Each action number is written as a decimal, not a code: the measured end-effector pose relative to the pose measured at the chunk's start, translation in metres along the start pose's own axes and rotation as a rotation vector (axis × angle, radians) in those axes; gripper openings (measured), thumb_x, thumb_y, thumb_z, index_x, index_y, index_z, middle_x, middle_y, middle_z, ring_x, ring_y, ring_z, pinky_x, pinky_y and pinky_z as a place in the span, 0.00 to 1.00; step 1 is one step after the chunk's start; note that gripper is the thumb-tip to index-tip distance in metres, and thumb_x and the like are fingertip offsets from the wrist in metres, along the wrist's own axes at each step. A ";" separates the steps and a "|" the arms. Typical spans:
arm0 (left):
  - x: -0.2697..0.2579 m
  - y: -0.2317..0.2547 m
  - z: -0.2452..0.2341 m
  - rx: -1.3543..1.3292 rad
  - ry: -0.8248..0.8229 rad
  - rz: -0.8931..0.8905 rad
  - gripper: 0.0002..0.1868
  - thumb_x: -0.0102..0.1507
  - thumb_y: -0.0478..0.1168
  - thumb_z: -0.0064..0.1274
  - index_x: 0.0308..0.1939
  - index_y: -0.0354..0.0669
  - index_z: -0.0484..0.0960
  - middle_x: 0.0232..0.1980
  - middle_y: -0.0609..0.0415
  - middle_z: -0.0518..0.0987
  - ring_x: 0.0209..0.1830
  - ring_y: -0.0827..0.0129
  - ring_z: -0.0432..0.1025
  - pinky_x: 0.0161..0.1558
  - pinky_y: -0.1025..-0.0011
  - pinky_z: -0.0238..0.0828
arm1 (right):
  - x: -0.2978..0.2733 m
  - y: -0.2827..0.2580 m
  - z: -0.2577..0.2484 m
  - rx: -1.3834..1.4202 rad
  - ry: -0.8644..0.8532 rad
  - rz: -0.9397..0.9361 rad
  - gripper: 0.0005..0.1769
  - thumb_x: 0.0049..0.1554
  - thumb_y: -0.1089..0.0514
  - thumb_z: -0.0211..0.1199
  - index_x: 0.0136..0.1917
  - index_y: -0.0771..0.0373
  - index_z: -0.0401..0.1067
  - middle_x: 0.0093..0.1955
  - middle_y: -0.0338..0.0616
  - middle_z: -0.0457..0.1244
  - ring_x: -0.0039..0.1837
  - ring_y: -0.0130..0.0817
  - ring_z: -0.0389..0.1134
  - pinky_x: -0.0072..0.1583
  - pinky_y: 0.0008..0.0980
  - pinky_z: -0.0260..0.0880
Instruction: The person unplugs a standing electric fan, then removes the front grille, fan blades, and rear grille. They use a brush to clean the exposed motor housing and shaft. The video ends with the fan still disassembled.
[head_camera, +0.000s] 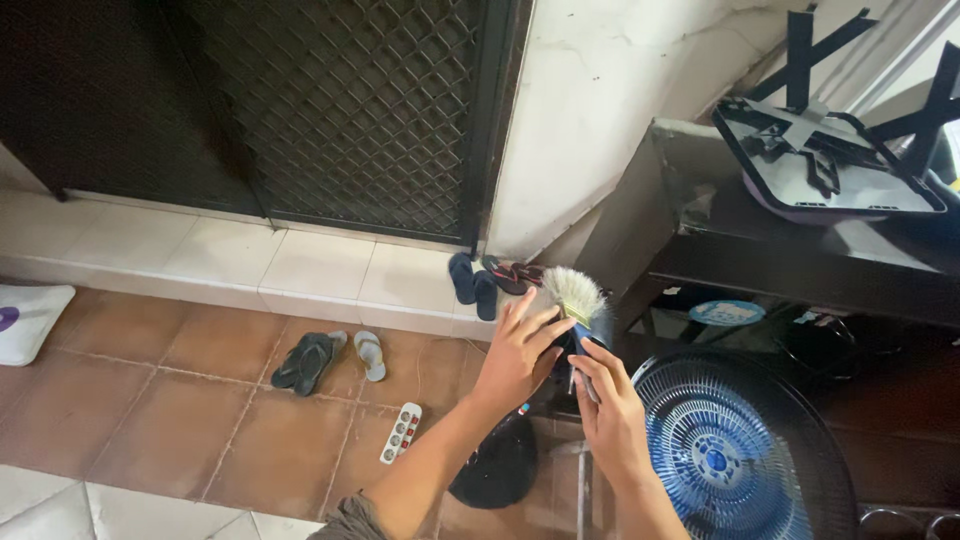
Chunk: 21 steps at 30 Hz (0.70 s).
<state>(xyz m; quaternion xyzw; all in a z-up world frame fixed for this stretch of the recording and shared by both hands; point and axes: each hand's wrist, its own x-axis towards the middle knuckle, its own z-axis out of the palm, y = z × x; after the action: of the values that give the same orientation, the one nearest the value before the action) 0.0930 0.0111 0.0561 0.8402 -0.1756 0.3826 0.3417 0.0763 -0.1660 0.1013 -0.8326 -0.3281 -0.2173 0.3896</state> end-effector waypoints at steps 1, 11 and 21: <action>0.002 -0.005 -0.002 -0.006 -0.012 -0.002 0.26 0.63 0.38 0.59 0.67 0.52 0.76 0.67 0.48 0.75 0.78 0.41 0.57 0.72 0.40 0.55 | 0.002 -0.001 0.004 -0.015 0.004 0.015 0.12 0.58 0.68 0.61 0.57 0.65 0.74 0.65 0.54 0.64 0.61 0.51 0.71 0.58 0.38 0.71; 0.013 -0.055 0.004 -0.009 -0.115 0.017 0.25 0.64 0.38 0.56 0.66 0.55 0.78 0.67 0.54 0.77 0.77 0.45 0.58 0.73 0.41 0.52 | 0.019 -0.012 0.052 -0.096 0.048 0.107 0.14 0.57 0.71 0.59 0.56 0.63 0.73 0.66 0.58 0.62 0.60 0.51 0.70 0.57 0.38 0.71; -0.025 -0.091 0.000 -0.131 -0.175 -0.066 0.16 0.64 0.38 0.57 0.56 0.51 0.84 0.67 0.55 0.79 0.76 0.45 0.60 0.73 0.43 0.52 | 0.000 -0.030 0.096 -0.089 0.124 0.175 0.11 0.60 0.66 0.58 0.57 0.63 0.73 0.65 0.54 0.63 0.58 0.49 0.70 0.54 0.36 0.71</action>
<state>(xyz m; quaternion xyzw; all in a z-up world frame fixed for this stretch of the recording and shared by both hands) 0.1272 0.0755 -0.0033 0.8517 -0.2017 0.2842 0.3914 0.0648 -0.0755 0.0593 -0.8595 -0.2194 -0.2481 0.3892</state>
